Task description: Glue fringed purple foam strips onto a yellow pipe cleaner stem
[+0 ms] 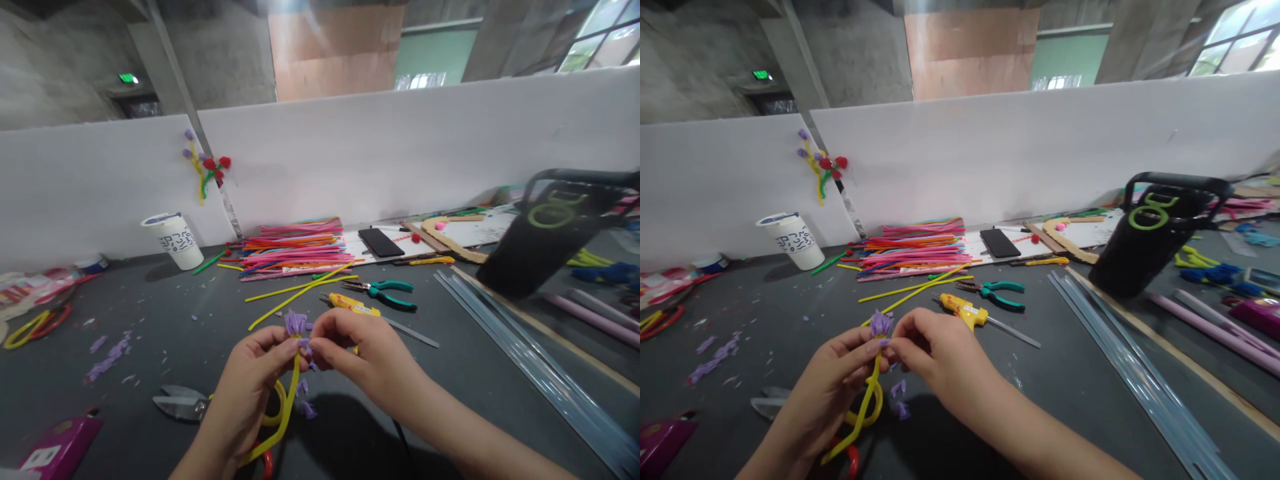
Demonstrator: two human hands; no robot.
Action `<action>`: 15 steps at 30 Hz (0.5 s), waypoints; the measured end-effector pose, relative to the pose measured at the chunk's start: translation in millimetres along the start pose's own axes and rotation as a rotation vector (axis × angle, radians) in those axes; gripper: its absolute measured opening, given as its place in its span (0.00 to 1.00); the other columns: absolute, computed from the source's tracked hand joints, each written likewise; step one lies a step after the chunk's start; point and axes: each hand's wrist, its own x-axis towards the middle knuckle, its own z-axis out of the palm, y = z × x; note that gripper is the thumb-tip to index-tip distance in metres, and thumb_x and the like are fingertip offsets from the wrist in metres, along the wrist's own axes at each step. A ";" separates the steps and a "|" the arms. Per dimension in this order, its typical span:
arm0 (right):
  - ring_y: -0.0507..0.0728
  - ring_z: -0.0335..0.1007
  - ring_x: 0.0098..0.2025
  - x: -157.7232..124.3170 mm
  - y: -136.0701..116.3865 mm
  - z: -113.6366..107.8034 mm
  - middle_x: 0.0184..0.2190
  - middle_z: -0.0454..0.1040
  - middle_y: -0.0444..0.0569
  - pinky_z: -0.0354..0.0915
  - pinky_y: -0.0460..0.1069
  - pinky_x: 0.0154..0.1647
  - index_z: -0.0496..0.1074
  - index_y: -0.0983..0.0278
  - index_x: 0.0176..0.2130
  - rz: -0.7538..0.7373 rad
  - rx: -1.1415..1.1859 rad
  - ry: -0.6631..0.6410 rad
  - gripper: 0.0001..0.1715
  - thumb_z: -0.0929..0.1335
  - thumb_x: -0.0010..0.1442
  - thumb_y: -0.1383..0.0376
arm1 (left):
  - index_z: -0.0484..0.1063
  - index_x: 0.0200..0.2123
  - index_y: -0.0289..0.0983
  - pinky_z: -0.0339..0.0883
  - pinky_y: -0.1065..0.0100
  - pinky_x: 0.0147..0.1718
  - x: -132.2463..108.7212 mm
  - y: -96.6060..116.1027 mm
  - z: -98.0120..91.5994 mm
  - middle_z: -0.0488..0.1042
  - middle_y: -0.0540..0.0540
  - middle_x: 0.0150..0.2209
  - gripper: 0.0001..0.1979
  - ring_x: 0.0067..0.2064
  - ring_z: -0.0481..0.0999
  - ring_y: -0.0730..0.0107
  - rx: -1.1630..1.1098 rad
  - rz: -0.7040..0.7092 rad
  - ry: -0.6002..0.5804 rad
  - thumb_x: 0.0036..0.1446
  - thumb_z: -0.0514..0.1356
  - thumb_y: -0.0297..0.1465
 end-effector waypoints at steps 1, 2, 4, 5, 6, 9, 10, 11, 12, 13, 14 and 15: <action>0.51 0.67 0.24 -0.7 -1.3 -0.2 0.23 0.72 0.42 0.62 0.44 0.26 0.66 0.62 0.28 -0.010 -0.028 0.004 0.06 0.65 0.57 0.66 | 0.76 0.22 0.34 0.58 0.81 0.20 -0.3 -0.5 0.1 0.75 0.50 0.21 0.06 0.21 0.67 0.82 -0.002 -0.006 -0.001 0.48 0.65 0.30; 0.51 0.67 0.25 -1.1 -2.4 -0.4 0.23 0.72 0.42 0.62 0.44 0.26 0.66 0.62 0.28 -0.028 -0.064 0.013 0.06 0.65 0.57 0.67 | 0.75 0.22 0.34 0.58 0.80 0.21 -0.6 -1.0 0.2 0.75 0.50 0.21 0.06 0.22 0.68 0.81 -0.001 -0.007 0.000 0.48 0.65 0.30; 0.51 0.67 0.25 -1.7 -3.2 -0.9 0.23 0.73 0.42 0.61 0.43 0.25 0.67 0.62 0.28 -0.066 -0.141 0.032 0.06 0.65 0.57 0.68 | 0.75 0.22 0.34 0.60 0.80 0.24 -0.9 -2.0 0.4 0.76 0.50 0.21 0.06 0.24 0.70 0.79 0.019 0.002 0.002 0.48 0.65 0.30; 0.51 0.67 0.24 -1.8 -3.2 -1.0 0.23 0.73 0.42 0.60 0.43 0.25 0.67 0.62 0.28 -0.083 -0.175 0.034 0.06 0.65 0.57 0.68 | 0.75 0.23 0.35 0.61 0.79 0.26 -0.8 -2.4 0.4 0.76 0.50 0.22 0.07 0.25 0.71 0.79 0.037 0.012 0.005 0.49 0.65 0.31; 0.50 0.67 0.24 -1.8 -2.8 -1.1 0.23 0.73 0.42 0.60 0.43 0.25 0.67 0.62 0.28 -0.097 -0.204 0.029 0.06 0.65 0.57 0.68 | 0.75 0.23 0.35 0.62 0.78 0.27 -0.6 -2.7 0.3 0.76 0.50 0.22 0.07 0.26 0.71 0.78 0.058 0.020 0.009 0.49 0.65 0.31; 0.50 0.67 0.25 -2.1 -1.3 -1.2 0.25 0.74 0.42 0.60 0.43 0.27 0.67 0.62 0.29 -0.131 -0.259 0.001 0.05 0.65 0.58 0.69 | 0.75 0.23 0.35 0.62 0.76 0.29 0.4 -3.5 -0.9 0.75 0.51 0.22 0.06 0.26 0.70 0.77 0.103 0.028 0.026 0.49 0.65 0.31; 0.50 0.67 0.25 -2.2 -0.9 -1.2 0.25 0.74 0.42 0.61 0.43 0.27 0.67 0.63 0.29 -0.141 -0.269 -0.006 0.05 0.65 0.58 0.70 | 0.75 0.24 0.35 0.62 0.75 0.30 0.7 -3.7 -1.2 0.75 0.51 0.22 0.06 0.27 0.71 0.76 0.112 0.028 0.029 0.49 0.65 0.31; 0.50 0.67 0.25 -2.4 -0.5 -1.2 0.25 0.74 0.42 0.60 0.43 0.27 0.67 0.63 0.29 -0.150 -0.275 -0.007 0.05 0.65 0.58 0.70 | 0.75 0.24 0.35 0.62 0.75 0.31 0.9 -3.9 -1.3 0.75 0.51 0.22 0.06 0.27 0.71 0.75 0.120 0.030 0.029 0.49 0.65 0.31; 0.49 0.67 0.25 -2.5 -0.3 -1.3 0.24 0.73 0.42 0.60 0.43 0.27 0.67 0.63 0.29 -0.159 -0.285 -0.002 0.05 0.65 0.58 0.70 | 0.75 0.24 0.35 0.62 0.74 0.31 1.0 -4.0 -1.2 0.75 0.51 0.22 0.05 0.28 0.71 0.75 0.127 0.034 0.028 0.49 0.65 0.31; 0.49 0.66 0.25 -2.5 -0.1 -1.5 0.24 0.73 0.42 0.59 0.42 0.26 0.67 0.63 0.29 -0.164 -0.298 0.007 0.05 0.65 0.57 0.70 | 0.75 0.24 0.35 0.62 0.74 0.31 1.1 -4.1 -0.8 0.75 0.51 0.22 0.05 0.28 0.71 0.74 0.134 0.034 0.029 0.49 0.65 0.31; 0.49 0.66 0.24 -2.4 -0.1 -1.8 0.23 0.72 0.41 0.59 0.42 0.26 0.67 0.63 0.29 -0.167 -0.310 0.017 0.05 0.65 0.57 0.70 | 0.75 0.24 0.35 0.61 0.74 0.31 1.0 -4.1 -0.2 0.75 0.50 0.22 0.06 0.27 0.71 0.74 0.139 0.035 0.033 0.48 0.65 0.31; 0.49 0.65 0.24 -2.2 -0.1 -2.1 0.23 0.72 0.41 0.59 0.42 0.26 0.68 0.63 0.29 -0.167 -0.321 0.024 0.05 0.65 0.57 0.70 | 0.75 0.23 0.35 0.61 0.74 0.30 0.9 -4.0 0.5 0.75 0.51 0.21 0.06 0.26 0.70 0.74 0.142 0.035 0.036 0.48 0.65 0.31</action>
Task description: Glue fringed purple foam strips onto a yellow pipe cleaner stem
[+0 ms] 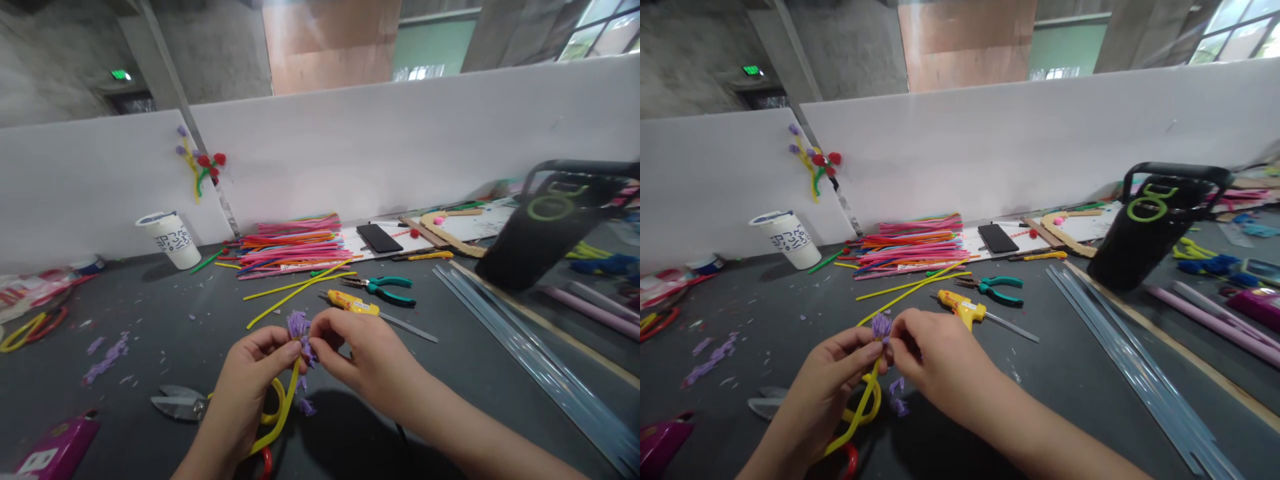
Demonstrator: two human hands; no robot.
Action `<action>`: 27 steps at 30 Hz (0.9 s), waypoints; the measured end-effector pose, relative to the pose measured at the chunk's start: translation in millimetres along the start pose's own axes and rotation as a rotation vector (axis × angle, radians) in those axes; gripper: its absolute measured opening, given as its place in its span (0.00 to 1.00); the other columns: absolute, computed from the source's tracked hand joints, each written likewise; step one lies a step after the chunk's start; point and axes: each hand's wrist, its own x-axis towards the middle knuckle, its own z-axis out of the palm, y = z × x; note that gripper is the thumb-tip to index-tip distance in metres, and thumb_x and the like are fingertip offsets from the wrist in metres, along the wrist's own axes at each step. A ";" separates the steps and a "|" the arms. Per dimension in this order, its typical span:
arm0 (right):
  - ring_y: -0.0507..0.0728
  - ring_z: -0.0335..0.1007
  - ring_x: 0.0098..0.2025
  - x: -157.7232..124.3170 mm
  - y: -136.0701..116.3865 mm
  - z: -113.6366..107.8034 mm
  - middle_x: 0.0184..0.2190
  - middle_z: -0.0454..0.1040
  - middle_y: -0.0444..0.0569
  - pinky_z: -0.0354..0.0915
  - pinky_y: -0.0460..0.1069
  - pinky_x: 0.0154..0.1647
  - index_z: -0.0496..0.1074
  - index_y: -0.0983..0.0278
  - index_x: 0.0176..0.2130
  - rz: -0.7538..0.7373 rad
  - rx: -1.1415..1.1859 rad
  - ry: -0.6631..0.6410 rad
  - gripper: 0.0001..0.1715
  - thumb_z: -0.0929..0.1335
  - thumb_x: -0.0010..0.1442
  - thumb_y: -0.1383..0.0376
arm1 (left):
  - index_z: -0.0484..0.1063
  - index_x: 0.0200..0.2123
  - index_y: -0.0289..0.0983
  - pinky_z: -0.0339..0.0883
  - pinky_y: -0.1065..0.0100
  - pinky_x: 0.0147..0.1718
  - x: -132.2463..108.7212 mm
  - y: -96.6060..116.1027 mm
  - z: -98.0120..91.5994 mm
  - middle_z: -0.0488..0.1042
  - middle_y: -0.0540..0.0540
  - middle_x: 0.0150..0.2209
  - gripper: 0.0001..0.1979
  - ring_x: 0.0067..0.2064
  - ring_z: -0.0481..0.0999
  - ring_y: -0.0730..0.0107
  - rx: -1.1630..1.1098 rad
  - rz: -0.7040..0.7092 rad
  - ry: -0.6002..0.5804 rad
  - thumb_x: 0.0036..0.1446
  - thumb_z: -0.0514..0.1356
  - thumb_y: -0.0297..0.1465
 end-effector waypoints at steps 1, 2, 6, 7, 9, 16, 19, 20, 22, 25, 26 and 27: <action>0.49 0.65 0.24 0.3 0.1 -0.4 0.23 0.72 0.41 0.58 0.42 0.25 0.68 0.63 0.29 0.003 -0.009 0.002 0.05 0.65 0.57 0.70 | 0.75 0.23 0.35 0.61 0.73 0.29 -0.2 0.2 0.7 0.75 0.51 0.20 0.06 0.26 0.70 0.74 0.002 -0.001 0.005 0.48 0.65 0.31; 0.49 0.65 0.24 0.7 0.2 -0.9 0.23 0.72 0.41 0.58 0.42 0.25 0.68 0.63 0.30 0.006 -0.015 0.001 0.04 0.66 0.57 0.69 | 0.75 0.23 0.35 0.61 0.73 0.29 -0.4 0.4 1.3 0.75 0.50 0.20 0.06 0.26 0.70 0.74 0.004 -0.004 0.007 0.48 0.65 0.31; 0.50 0.66 0.25 2.1 0.6 -2.2 0.23 0.72 0.42 0.58 0.42 0.25 0.67 0.63 0.30 0.007 -0.017 0.003 0.04 0.65 0.58 0.69 | 0.75 0.23 0.36 0.61 0.73 0.29 -1.3 0.6 1.2 0.75 0.50 0.20 0.05 0.26 0.70 0.74 0.025 -0.006 0.011 0.47 0.65 0.31; 0.50 0.67 0.25 2.2 0.6 -2.3 0.24 0.72 0.42 0.58 0.42 0.26 0.67 0.63 0.30 0.004 -0.018 0.008 0.04 0.65 0.58 0.69 | 0.75 0.23 0.36 0.61 0.73 0.29 -1.4 0.6 0.8 0.75 0.51 0.20 0.05 0.26 0.70 0.74 0.030 -0.003 0.018 0.47 0.65 0.31; 0.50 0.67 0.25 2.1 0.9 -2.2 0.24 0.72 0.42 0.59 0.42 0.26 0.68 0.63 0.30 -0.006 -0.026 0.018 0.04 0.66 0.58 0.69 | 0.76 0.23 0.36 0.61 0.73 0.28 -1.2 0.4 0.0 0.75 0.51 0.20 0.04 0.25 0.70 0.74 0.037 0.004 0.031 0.46 0.66 0.30; 0.50 0.67 0.26 -0.2 4.9 -1.8 0.26 0.74 0.44 0.59 0.43 0.27 0.69 0.63 0.32 -0.149 -0.130 0.082 0.04 0.66 0.60 0.69 | 0.77 0.23 0.37 0.63 0.74 0.27 1.3 -1.7 -3.7 0.75 0.51 0.20 0.04 0.24 0.71 0.74 0.012 0.020 0.009 0.43 0.68 0.30; 0.51 0.67 0.28 -1.3 3.4 -3.5 0.28 0.74 0.45 0.60 0.44 0.30 0.69 0.62 0.33 -0.231 -0.102 0.102 0.05 0.65 0.61 0.67 | 0.77 0.22 0.38 0.64 0.74 0.25 -0.8 -0.4 -5.2 0.75 0.52 0.20 0.04 0.23 0.71 0.73 0.028 0.053 0.014 0.41 0.68 0.31; 0.51 0.66 0.27 -1.3 1.8 -4.7 0.27 0.73 0.44 0.60 0.44 0.30 0.69 0.62 0.33 -0.207 -0.040 0.100 0.04 0.65 0.60 0.67 | 0.77 0.22 0.38 0.64 0.74 0.25 -2.3 0.7 -5.3 0.75 0.51 0.20 0.04 0.23 0.71 0.73 0.062 0.088 0.035 0.41 0.68 0.30; 0.50 0.65 0.25 -0.5 -2.5 -7.9 0.24 0.71 0.42 0.60 0.43 0.27 0.69 0.62 0.32 -0.067 0.166 0.086 0.02 0.67 0.57 0.65 | 0.77 0.22 0.39 0.65 0.72 0.28 -6.4 2.9 -4.6 0.76 0.50 0.22 0.03 0.25 0.73 0.69 0.175 0.226 0.122 0.41 0.68 0.29; 0.48 0.61 0.21 1.9 -8.5 -12.6 0.20 0.67 0.41 0.58 0.43 0.21 0.68 0.63 0.28 0.225 0.528 -0.019 0.06 0.66 0.54 0.63 | 0.78 0.22 0.41 0.66 0.68 0.35 -13.4 4.1 -2.5 0.78 0.48 0.27 0.04 0.31 0.74 0.64 0.352 0.521 0.261 0.42 0.66 0.26; 0.48 0.60 0.19 2.6 -9.7 -13.6 0.19 0.67 0.41 0.57 0.42 0.19 0.68 0.63 0.26 0.296 0.607 -0.067 0.07 0.66 0.53 0.62 | 0.78 0.23 0.42 0.66 0.67 0.36 -15.2 3.7 -1.9 0.78 0.47 0.28 0.04 0.33 0.75 0.62 0.378 0.581 0.254 0.43 0.66 0.26; 0.47 0.58 0.18 3.2 -10.6 -14.1 0.18 0.66 0.41 0.57 0.42 0.18 0.68 0.64 0.26 0.350 0.660 -0.113 0.08 0.66 0.52 0.62 | 0.79 0.24 0.43 0.66 0.67 0.36 -16.6 2.8 -1.6 0.78 0.47 0.28 0.05 0.33 0.75 0.62 0.388 0.625 0.245 0.44 0.65 0.25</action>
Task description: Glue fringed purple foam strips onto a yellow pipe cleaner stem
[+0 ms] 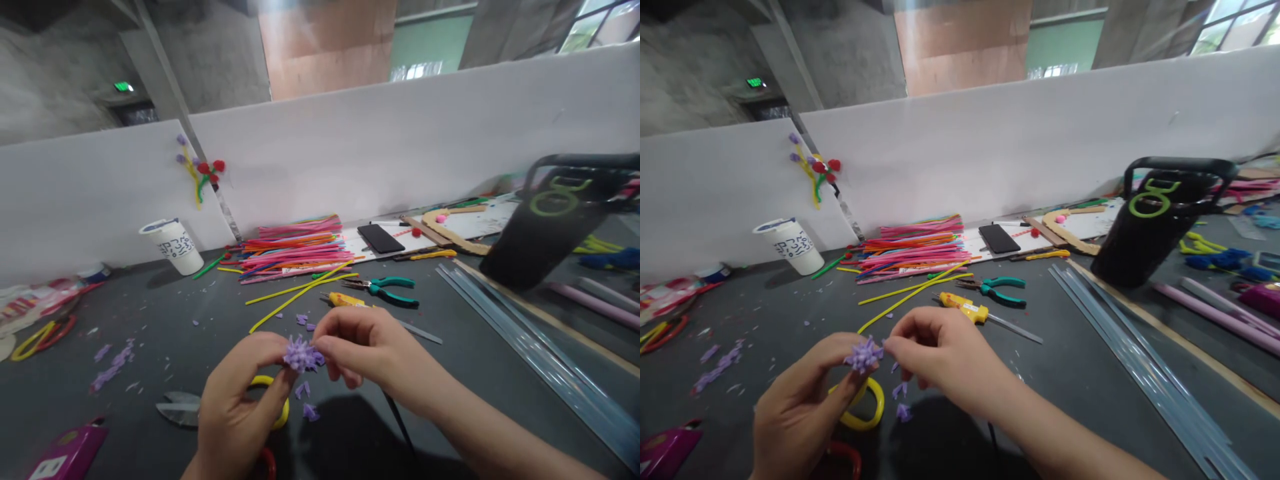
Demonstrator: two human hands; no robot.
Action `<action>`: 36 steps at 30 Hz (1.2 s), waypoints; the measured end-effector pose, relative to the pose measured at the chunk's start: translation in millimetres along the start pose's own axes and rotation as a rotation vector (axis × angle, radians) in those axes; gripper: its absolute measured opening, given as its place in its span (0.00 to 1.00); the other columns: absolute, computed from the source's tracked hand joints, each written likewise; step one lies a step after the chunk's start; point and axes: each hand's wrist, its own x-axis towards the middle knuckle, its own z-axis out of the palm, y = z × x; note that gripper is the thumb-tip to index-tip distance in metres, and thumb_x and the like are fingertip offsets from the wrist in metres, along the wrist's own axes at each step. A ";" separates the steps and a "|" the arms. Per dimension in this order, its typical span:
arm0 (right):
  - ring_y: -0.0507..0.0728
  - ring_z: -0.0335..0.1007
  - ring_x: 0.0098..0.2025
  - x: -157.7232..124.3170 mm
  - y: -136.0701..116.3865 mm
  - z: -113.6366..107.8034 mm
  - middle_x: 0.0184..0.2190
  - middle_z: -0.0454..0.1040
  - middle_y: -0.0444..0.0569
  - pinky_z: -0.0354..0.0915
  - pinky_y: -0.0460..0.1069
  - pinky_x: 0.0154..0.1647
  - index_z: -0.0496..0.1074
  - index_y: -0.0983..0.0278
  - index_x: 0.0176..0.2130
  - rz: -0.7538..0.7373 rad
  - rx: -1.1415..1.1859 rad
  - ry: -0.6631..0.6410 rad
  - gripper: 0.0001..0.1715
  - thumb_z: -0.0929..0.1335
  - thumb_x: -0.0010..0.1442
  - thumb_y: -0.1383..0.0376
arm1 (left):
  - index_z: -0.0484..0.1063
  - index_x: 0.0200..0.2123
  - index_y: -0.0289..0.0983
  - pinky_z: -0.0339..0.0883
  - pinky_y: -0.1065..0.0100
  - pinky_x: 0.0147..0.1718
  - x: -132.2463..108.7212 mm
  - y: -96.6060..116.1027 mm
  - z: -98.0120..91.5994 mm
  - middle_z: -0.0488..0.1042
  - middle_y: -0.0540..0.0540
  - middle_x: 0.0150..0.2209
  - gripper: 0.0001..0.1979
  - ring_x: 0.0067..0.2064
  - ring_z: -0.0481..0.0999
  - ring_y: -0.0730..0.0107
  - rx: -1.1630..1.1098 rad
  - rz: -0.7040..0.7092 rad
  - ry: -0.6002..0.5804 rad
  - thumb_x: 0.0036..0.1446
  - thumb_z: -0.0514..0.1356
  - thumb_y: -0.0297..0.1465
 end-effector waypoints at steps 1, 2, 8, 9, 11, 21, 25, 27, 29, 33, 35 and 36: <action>0.47 0.57 0.17 0.1 -0.6 0.3 0.17 0.66 0.40 0.56 0.42 0.17 0.69 0.64 0.26 0.045 0.033 -0.022 0.08 0.66 0.51 0.61 | 0.79 0.25 0.43 0.66 0.66 0.36 -1.3 -0.2 0.1 0.78 0.47 0.28 0.06 0.33 0.75 0.61 -0.004 0.037 -0.007 0.45 0.65 0.25; 0.46 0.56 0.16 0.2 -0.7 0.7 0.16 0.66 0.40 0.54 0.41 0.16 0.69 0.64 0.26 0.074 0.055 -0.034 0.08 0.66 0.50 0.62 | 0.79 0.26 0.45 0.66 0.66 0.35 -2.2 -0.8 0.2 0.79 0.47 0.28 0.07 0.33 0.75 0.62 -0.010 0.072 -0.009 0.46 0.65 0.25; 0.45 0.55 0.13 -2.7 -0.9 4.2 0.12 0.64 0.38 0.53 0.40 0.14 0.69 0.64 0.23 0.163 0.126 -0.039 0.04 0.67 0.49 0.68 | 0.80 0.32 0.49 0.68 0.65 0.35 -2.6 0.1 -0.2 0.81 0.48 0.27 0.17 0.33 0.77 0.60 0.055 0.258 -0.087 0.45 0.62 0.19; 0.45 0.55 0.13 -3.5 -1.5 4.3 0.12 0.64 0.37 0.53 0.40 0.13 0.68 0.64 0.23 0.163 0.133 -0.039 0.05 0.67 0.49 0.70 | 0.80 0.32 0.49 0.68 0.64 0.35 -3.0 1.0 0.0 0.81 0.48 0.27 0.18 0.33 0.77 0.59 0.069 0.264 -0.105 0.45 0.62 0.19; 0.45 0.54 0.13 -5.0 -2.8 3.8 0.12 0.63 0.37 0.53 0.39 0.13 0.68 0.64 0.22 0.147 0.145 -0.034 0.06 0.67 0.49 0.71 | 0.80 0.32 0.49 0.68 0.62 0.36 -4.9 2.0 0.8 0.81 0.48 0.26 0.16 0.33 0.77 0.58 0.052 0.258 -0.065 0.47 0.62 0.21; 0.46 0.56 0.16 -6.3 -4.5 2.3 0.13 0.62 0.37 0.53 0.39 0.14 0.68 0.65 0.22 0.143 0.115 -0.027 0.07 0.67 0.49 0.74 | 0.79 0.34 0.48 0.70 0.63 0.32 -8.5 -17.4 -5.2 0.80 0.48 0.26 0.09 0.33 0.77 0.58 0.111 0.393 -0.068 0.49 0.63 0.29; 0.45 0.56 0.17 -9.2 -7.2 0.8 0.14 0.62 0.36 0.52 0.39 0.15 0.68 0.65 0.23 0.125 0.084 -0.046 0.06 0.68 0.50 0.73 | 0.77 0.35 0.40 0.73 0.65 0.30 -3.1 -22.3 -7.6 0.80 0.46 0.27 0.06 0.34 0.78 0.60 0.140 0.577 -0.128 0.53 0.61 0.29; 0.44 0.55 0.17 -10.0 -8.4 0.0 0.14 0.62 0.36 0.52 0.39 0.16 0.68 0.66 0.24 0.123 0.098 -0.059 0.06 0.68 0.50 0.72 | 0.76 0.35 0.36 0.73 0.67 0.30 -1.1 -22.8 -7.7 0.79 0.45 0.28 0.05 0.35 0.78 0.62 0.161 0.649 -0.153 0.54 0.60 0.27; 0.44 0.55 0.17 -9.8 -9.1 -0.3 0.14 0.61 0.36 0.53 0.39 0.16 0.68 0.66 0.24 0.135 0.116 -0.066 0.06 0.68 0.51 0.72 | 0.75 0.34 0.34 0.73 0.68 0.31 -0.3 -22.8 -7.0 0.78 0.44 0.28 0.05 0.36 0.78 0.63 0.191 0.662 -0.149 0.56 0.60 0.27; 0.44 0.56 0.17 -7.9 -8.8 0.6 0.14 0.62 0.36 0.52 0.38 0.15 0.68 0.66 0.24 0.173 0.147 -0.086 0.06 0.68 0.51 0.73 | 0.74 0.33 0.35 0.73 0.69 0.33 -0.6 -22.8 -4.6 0.77 0.45 0.26 0.04 0.34 0.78 0.66 0.271 0.678 -0.148 0.56 0.58 0.26; 0.44 0.55 0.16 -7.1 -8.3 1.2 0.13 0.63 0.36 0.52 0.38 0.14 0.68 0.66 0.25 0.216 0.166 -0.091 0.05 0.68 0.51 0.72 | 0.74 0.32 0.35 0.73 0.70 0.32 -0.4 -21.9 -4.8 0.77 0.45 0.25 0.05 0.34 0.78 0.66 0.315 0.687 -0.124 0.56 0.58 0.26; 0.44 0.55 0.15 -6.9 -8.1 1.3 0.13 0.63 0.36 0.52 0.38 0.13 0.68 0.66 0.25 0.235 0.172 -0.089 0.05 0.68 0.51 0.72 | 0.74 0.32 0.35 0.73 0.70 0.33 0.0 -20.7 -5.7 0.76 0.45 0.25 0.05 0.34 0.77 0.66 0.329 0.696 -0.109 0.56 0.57 0.25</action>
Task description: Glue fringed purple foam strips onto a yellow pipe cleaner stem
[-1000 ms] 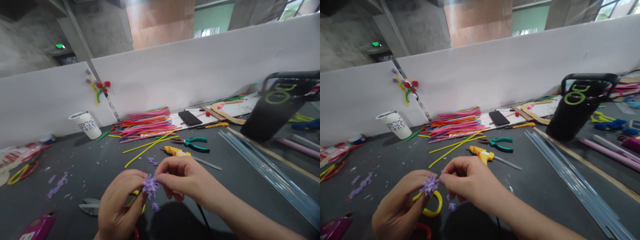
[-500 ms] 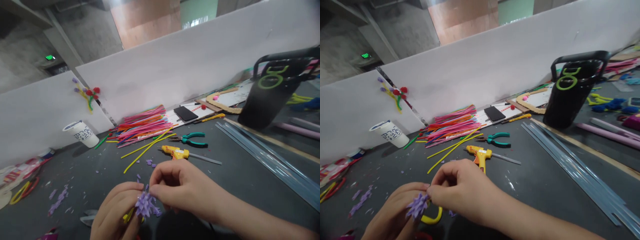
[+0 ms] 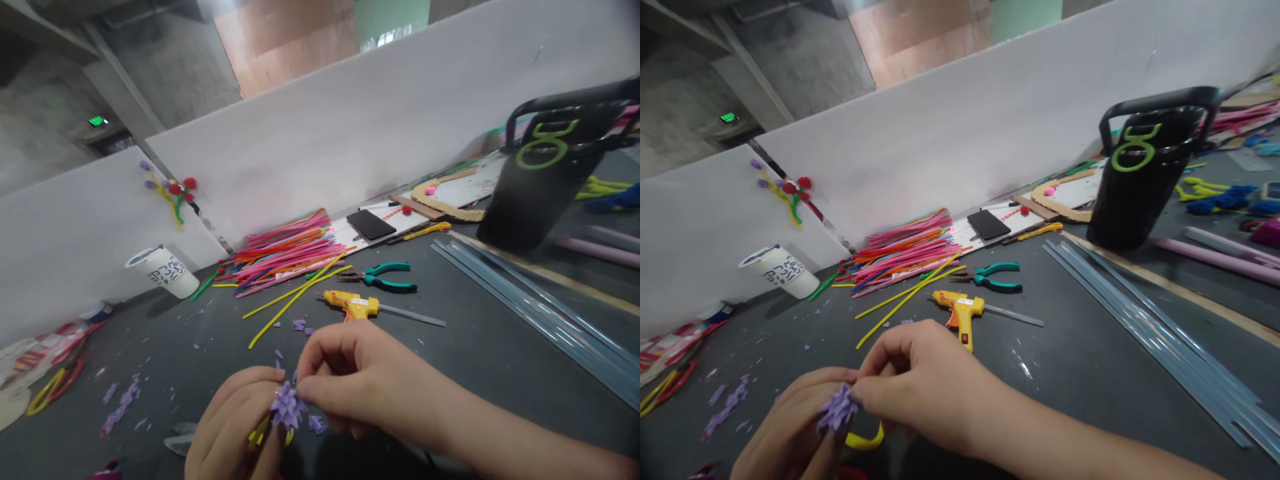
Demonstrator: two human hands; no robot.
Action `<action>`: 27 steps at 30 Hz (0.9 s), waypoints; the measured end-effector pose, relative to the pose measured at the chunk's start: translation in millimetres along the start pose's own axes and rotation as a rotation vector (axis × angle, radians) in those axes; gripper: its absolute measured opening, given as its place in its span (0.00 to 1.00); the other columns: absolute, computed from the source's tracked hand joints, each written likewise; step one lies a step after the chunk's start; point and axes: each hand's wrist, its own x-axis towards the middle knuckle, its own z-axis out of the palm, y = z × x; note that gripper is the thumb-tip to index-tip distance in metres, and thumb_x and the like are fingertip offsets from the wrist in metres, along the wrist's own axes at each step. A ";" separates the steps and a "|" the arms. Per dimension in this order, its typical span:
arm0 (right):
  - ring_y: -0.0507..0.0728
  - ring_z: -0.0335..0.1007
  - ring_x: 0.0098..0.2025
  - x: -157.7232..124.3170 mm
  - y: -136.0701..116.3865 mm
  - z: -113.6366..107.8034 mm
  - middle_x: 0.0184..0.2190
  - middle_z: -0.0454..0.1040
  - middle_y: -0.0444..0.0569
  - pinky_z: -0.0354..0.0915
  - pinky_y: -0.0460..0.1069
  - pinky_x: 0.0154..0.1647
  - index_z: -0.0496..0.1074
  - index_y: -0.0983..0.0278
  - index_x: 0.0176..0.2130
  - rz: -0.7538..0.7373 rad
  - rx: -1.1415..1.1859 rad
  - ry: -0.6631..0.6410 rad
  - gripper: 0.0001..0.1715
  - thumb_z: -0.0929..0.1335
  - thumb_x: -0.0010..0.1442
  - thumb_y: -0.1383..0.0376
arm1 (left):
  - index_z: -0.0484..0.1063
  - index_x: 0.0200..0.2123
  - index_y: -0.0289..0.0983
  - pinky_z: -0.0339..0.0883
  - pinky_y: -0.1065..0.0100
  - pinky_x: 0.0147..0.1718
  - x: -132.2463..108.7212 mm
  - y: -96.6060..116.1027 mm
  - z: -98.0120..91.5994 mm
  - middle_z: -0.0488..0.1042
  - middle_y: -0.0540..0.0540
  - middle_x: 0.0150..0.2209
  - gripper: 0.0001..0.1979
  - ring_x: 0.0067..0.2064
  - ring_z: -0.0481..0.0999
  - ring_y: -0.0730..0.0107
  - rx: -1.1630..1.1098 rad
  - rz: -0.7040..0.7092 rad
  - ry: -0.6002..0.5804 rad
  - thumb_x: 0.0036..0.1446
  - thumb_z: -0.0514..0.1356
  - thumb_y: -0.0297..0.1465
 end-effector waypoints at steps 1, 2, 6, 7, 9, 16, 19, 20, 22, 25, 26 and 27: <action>0.44 0.55 0.15 0.2 0.1 0.0 0.13 0.63 0.35 0.52 0.38 0.13 0.68 0.66 0.25 0.014 0.007 0.003 0.05 0.67 0.51 0.72 | 0.74 0.32 0.35 0.73 0.69 0.33 1.5 0.4 -2.0 0.76 0.45 0.25 0.05 0.34 0.77 0.66 0.021 0.001 -0.002 0.56 0.57 0.24; 0.43 0.54 0.14 0.4 0.1 0.0 0.12 0.63 0.35 0.52 0.37 0.13 0.68 0.66 0.25 0.026 0.011 0.008 0.05 0.67 0.51 0.72 | 0.73 0.33 0.34 0.73 0.69 0.34 3.5 0.8 -4.5 0.77 0.44 0.26 0.06 0.35 0.77 0.66 0.041 0.000 0.002 0.55 0.56 0.23; 0.43 0.54 0.13 1.0 -0.6 0.0 0.11 0.62 0.35 0.53 0.36 0.12 0.67 0.66 0.24 0.050 0.038 0.008 0.06 0.68 0.51 0.72 | 0.71 0.36 0.32 0.74 0.72 0.34 13.6 2.2 -15.3 0.79 0.43 0.29 0.10 0.35 0.78 0.66 0.093 0.153 -0.215 0.48 0.61 0.18; 0.43 0.53 0.12 1.2 -0.8 0.1 0.10 0.62 0.35 0.53 0.36 0.12 0.67 0.66 0.24 0.055 0.046 0.008 0.07 0.68 0.51 0.72 | 0.71 0.36 0.32 0.74 0.72 0.34 15.3 2.5 -16.6 0.79 0.43 0.28 0.10 0.35 0.79 0.66 0.097 0.149 -0.223 0.48 0.61 0.18; 0.43 0.54 0.13 2.0 -0.9 0.3 0.10 0.62 0.34 0.53 0.36 0.11 0.67 0.66 0.24 0.056 0.056 0.007 0.07 0.68 0.51 0.72 | 0.71 0.36 0.32 0.74 0.72 0.34 16.6 3.2 -17.0 0.78 0.44 0.27 0.10 0.34 0.79 0.67 0.097 0.153 -0.181 0.48 0.60 0.18; 0.43 0.55 0.13 4.4 0.7 -5.0 0.11 0.63 0.35 0.54 0.37 0.12 0.68 0.66 0.24 -0.007 0.064 0.010 0.05 0.68 0.50 0.68 | 0.71 0.36 0.32 0.75 0.70 0.34 10.3 6.5 -14.1 0.78 0.44 0.28 0.11 0.37 0.78 0.65 0.116 0.104 -0.127 0.48 0.59 0.16; 0.43 0.54 0.12 4.9 0.2 -6.0 0.11 0.62 0.35 0.54 0.37 0.12 0.68 0.66 0.24 0.011 0.041 0.011 0.05 0.67 0.50 0.69 | 0.71 0.36 0.32 0.75 0.70 0.34 9.7 6.7 -15.6 0.78 0.44 0.28 0.11 0.36 0.78 0.65 0.112 0.127 -0.166 0.48 0.58 0.16; 0.43 0.54 0.12 5.0 -0.1 -5.6 0.11 0.62 0.35 0.54 0.37 0.11 0.68 0.66 0.24 0.025 0.034 0.007 0.04 0.68 0.50 0.70 | 0.71 0.35 0.32 0.75 0.70 0.33 9.8 6.5 -16.1 0.78 0.44 0.28 0.11 0.36 0.78 0.65 0.113 0.147 -0.156 0.48 0.59 0.16; 0.43 0.54 0.13 4.8 -0.7 -4.1 0.11 0.62 0.35 0.54 0.37 0.12 0.68 0.66 0.24 0.047 0.026 0.007 0.04 0.68 0.49 0.70 | 0.71 0.35 0.31 0.75 0.70 0.34 9.9 5.8 -16.4 0.78 0.44 0.27 0.11 0.36 0.79 0.65 0.118 0.161 -0.151 0.48 0.59 0.16; 0.43 0.54 0.12 4.4 -0.8 -2.4 0.10 0.62 0.34 0.54 0.37 0.12 0.68 0.66 0.23 0.053 0.006 0.017 0.04 0.67 0.49 0.71 | 0.71 0.35 0.31 0.75 0.69 0.35 10.4 5.1 -15.1 0.78 0.44 0.27 0.10 0.36 0.78 0.65 0.123 0.150 -0.127 0.48 0.59 0.16; 0.43 0.54 0.12 4.2 -0.5 -2.4 0.10 0.62 0.34 0.54 0.37 0.12 0.68 0.66 0.23 0.050 0.000 0.019 0.05 0.67 0.49 0.72 | 0.71 0.35 0.30 0.75 0.70 0.35 10.7 5.2 -14.4 0.79 0.44 0.27 0.11 0.36 0.78 0.66 0.123 0.159 -0.138 0.48 0.59 0.16; 0.43 0.54 0.12 4.1 -0.1 -2.6 0.10 0.62 0.34 0.54 0.37 0.12 0.68 0.66 0.23 0.048 -0.004 0.017 0.05 0.67 0.49 0.72 | 0.71 0.35 0.30 0.75 0.70 0.34 10.9 5.5 -13.6 0.78 0.44 0.27 0.10 0.36 0.78 0.66 0.122 0.168 -0.141 0.48 0.59 0.16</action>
